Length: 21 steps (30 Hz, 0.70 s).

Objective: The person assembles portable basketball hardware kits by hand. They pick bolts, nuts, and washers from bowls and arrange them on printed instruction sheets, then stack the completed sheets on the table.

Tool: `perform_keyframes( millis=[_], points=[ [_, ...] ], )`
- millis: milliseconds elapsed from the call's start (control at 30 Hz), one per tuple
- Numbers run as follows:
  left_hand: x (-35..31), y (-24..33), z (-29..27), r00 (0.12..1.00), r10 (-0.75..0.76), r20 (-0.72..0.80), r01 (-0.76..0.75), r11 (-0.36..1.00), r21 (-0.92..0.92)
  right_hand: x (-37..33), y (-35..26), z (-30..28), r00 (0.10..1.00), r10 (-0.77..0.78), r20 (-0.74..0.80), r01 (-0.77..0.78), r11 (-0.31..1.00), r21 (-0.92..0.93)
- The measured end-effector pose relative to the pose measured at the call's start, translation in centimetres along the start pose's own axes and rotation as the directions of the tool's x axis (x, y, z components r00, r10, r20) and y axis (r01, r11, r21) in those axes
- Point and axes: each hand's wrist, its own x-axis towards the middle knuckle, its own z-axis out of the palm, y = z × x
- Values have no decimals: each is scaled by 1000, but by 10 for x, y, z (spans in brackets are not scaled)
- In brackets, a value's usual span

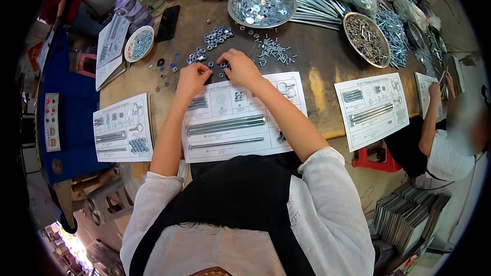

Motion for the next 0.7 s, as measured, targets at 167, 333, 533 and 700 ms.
perform_keyframes(
  millis=[167,333,533,700],
  points=[
    [5,5,-5,976,-74,-206,74,997,-6,3,1,-4,999,17,-38,-16,999,45],
    [21,-4,-6,962,130,-241,-73,970,234,-2,5,-2,998,11,-60,-13,999,-40],
    [4,-11,-33,984,-64,168,68,997,-24,-9,1,0,996,70,-63,-72,997,-29],
    [-3,-15,-1,993,41,-115,-50,996,-76,-6,5,-1,995,73,-61,-76,996,-39]
  ],
)
